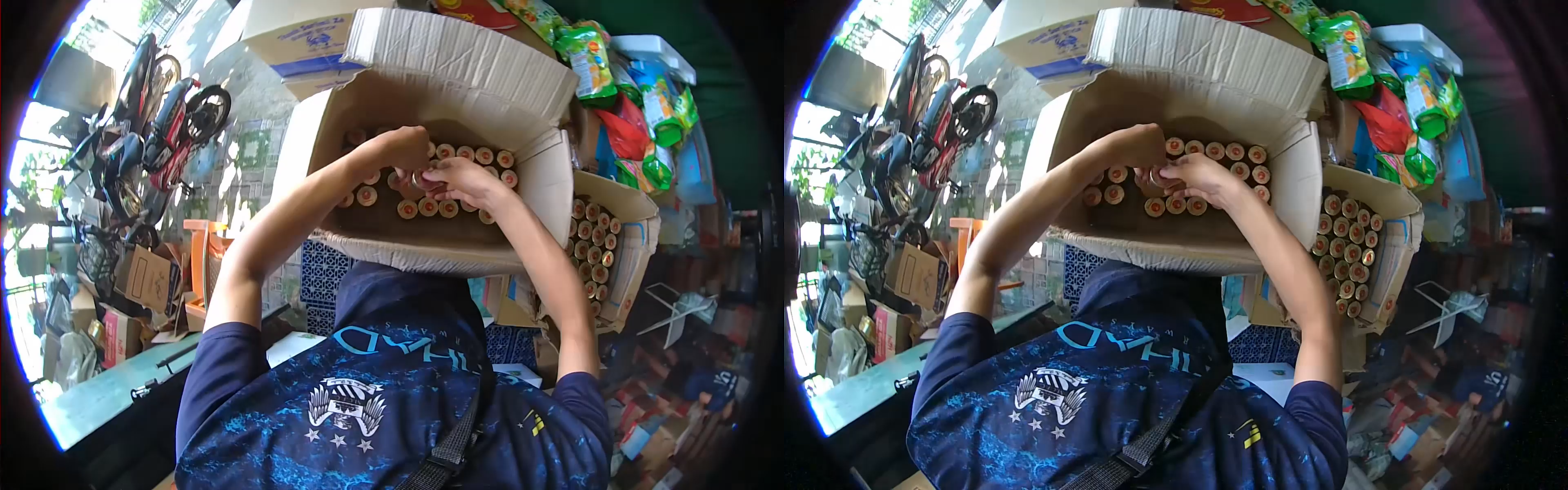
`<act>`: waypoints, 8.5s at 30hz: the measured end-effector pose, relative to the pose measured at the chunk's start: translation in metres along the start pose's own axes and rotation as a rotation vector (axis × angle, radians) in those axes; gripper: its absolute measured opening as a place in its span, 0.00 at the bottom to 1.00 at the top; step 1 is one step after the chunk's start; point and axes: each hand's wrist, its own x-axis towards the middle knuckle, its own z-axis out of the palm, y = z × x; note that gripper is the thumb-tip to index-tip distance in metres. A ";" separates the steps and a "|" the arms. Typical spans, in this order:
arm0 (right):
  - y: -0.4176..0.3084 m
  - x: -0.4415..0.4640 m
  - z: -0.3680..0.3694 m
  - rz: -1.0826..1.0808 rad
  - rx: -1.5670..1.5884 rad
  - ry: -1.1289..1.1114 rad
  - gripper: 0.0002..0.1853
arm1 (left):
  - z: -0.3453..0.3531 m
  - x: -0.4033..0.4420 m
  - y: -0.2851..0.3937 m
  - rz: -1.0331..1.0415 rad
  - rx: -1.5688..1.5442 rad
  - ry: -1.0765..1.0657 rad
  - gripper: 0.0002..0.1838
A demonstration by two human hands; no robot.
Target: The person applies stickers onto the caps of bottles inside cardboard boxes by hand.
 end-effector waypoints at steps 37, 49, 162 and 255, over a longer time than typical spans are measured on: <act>0.054 0.090 0.045 0.107 -0.262 0.053 0.15 | 0.073 0.006 -0.045 -0.324 -0.082 0.038 0.17; 0.042 0.079 0.062 0.090 -0.347 0.090 0.21 | 0.070 -0.003 -0.053 -0.416 -0.151 -0.059 0.19; 0.019 -0.247 -0.006 -0.536 -0.150 1.395 0.15 | 0.002 0.019 0.242 0.766 -0.688 0.512 0.16; 0.231 -0.261 -0.121 -0.212 0.597 1.668 0.29 | 0.131 0.200 0.364 1.068 0.173 0.389 0.31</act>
